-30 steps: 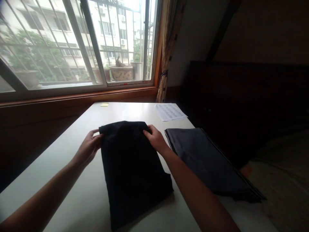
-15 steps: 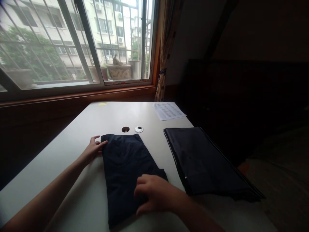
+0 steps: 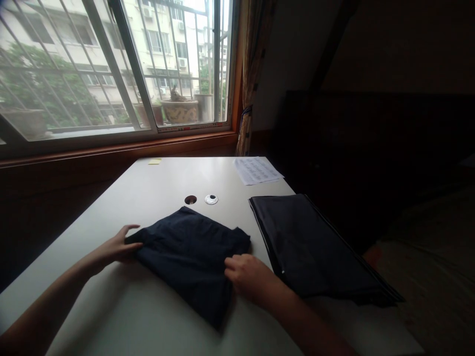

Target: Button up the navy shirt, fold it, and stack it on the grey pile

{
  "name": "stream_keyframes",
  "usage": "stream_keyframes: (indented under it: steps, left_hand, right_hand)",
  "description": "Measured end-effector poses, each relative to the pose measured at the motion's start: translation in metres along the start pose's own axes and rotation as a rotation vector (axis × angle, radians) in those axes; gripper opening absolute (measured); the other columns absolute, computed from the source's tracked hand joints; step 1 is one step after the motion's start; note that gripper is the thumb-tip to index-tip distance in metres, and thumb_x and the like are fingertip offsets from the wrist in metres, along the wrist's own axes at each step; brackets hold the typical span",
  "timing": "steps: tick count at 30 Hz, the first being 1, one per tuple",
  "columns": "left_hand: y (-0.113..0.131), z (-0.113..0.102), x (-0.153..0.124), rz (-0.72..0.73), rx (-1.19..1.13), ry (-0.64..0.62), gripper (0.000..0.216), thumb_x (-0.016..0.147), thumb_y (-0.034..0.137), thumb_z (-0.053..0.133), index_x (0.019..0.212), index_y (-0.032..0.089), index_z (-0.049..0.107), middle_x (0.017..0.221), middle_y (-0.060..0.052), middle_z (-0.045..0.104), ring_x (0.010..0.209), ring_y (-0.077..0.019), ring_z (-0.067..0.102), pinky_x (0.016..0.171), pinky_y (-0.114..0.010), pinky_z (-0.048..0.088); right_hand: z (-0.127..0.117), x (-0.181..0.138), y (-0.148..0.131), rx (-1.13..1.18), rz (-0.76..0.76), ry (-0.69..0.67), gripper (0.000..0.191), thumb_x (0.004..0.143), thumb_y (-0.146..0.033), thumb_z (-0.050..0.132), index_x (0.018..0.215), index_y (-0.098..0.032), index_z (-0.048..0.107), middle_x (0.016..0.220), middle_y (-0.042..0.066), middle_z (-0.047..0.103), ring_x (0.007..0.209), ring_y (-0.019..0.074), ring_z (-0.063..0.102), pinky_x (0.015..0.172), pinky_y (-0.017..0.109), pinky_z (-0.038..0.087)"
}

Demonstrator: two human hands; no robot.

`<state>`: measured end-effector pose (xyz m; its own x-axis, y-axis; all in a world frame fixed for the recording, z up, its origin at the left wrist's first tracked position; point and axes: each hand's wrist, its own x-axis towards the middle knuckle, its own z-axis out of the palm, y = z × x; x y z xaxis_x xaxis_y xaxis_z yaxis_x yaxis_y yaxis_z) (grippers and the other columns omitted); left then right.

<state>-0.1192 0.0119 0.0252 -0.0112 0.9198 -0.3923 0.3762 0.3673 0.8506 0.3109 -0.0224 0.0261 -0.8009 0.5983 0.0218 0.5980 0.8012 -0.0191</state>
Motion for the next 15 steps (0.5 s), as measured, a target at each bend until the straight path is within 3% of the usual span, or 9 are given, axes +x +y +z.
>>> stream_keyframes:
  steps: [2,4,7,11,13,15]
  left_hand:
    - [-0.011,-0.006,-0.027,-0.065,0.067,-0.203,0.072,0.076,0.058,0.071,0.130,0.019,0.045,0.071,-0.005,0.071,0.063,-0.0265,0.072,0.054,-0.031,0.054]
    - [-0.020,-0.012,-0.050,-0.117,0.228,-0.308,0.061,0.080,0.066,0.062,0.119,0.019,0.054,0.065,-0.006,0.072,0.060,-0.0274,0.072,0.051,-0.030,0.052]
    - [-0.019,-0.018,-0.070,-0.088,0.550,-0.216,0.054,0.083,0.071,0.053,0.102,0.022,0.065,0.060,-0.004,0.070,0.054,-0.0259,0.069,0.050,-0.029,0.048]
    - [0.012,-0.013,-0.057,0.280,0.774,0.093,0.043,0.091,0.061,0.048,0.107,0.028,0.071,0.097,-0.006,0.074,0.080,-0.0259,0.072,0.068,-0.033,0.054]
    - [0.027,0.003,-0.035,0.508,0.812,0.086,0.040,0.095,0.053,0.047,0.117,0.030,0.070,0.117,-0.007,0.070,0.098,-0.0266,0.069,0.081,-0.036,0.056]
    - [0.036,0.024,-0.008,0.714,0.866,-0.026,0.038,0.098,0.046,0.045,0.125,0.032,0.068,0.134,-0.007,0.063,0.119,-0.0282,0.061,0.097,-0.042,0.051]
  right_hand:
    - [-0.002,-0.004,0.023,-0.053,0.128,0.065,0.019,0.081,-0.002,0.058,0.081,-0.020,0.067,0.089,0.005,0.065,0.080,0.0183,0.058,0.066,0.029,0.043]
    - [-0.002,-0.008,0.040,-0.088,0.250,0.154,0.024,0.082,0.000,0.056,0.084,-0.021,0.069,0.094,0.007,0.065,0.086,0.0201,0.059,0.070,0.030,0.046]
    - [0.001,-0.010,0.046,-0.065,0.361,0.262,0.027,0.087,-0.004,0.054,0.095,-0.023,0.071,0.102,0.008,0.064,0.089,0.0210,0.060,0.073,0.030,0.050]
    - [0.008,-0.006,0.022,0.006,0.414,0.321,0.025,0.094,-0.023,0.057,0.117,-0.026,0.067,0.114,0.010,0.062,0.097,0.0260,0.060,0.081,0.038,0.055]
    - [0.013,-0.005,0.008,0.024,0.414,0.302,0.031,0.092,-0.029,0.062,0.122,-0.027,0.064,0.123,0.011,0.060,0.102,0.0291,0.058,0.083,0.043,0.056]
    - [0.019,-0.007,-0.003,0.040,0.400,0.274,0.035,0.090,-0.029,0.065,0.125,-0.029,0.064,0.128,0.010,0.059,0.106,0.0305,0.057,0.084,0.045,0.057]
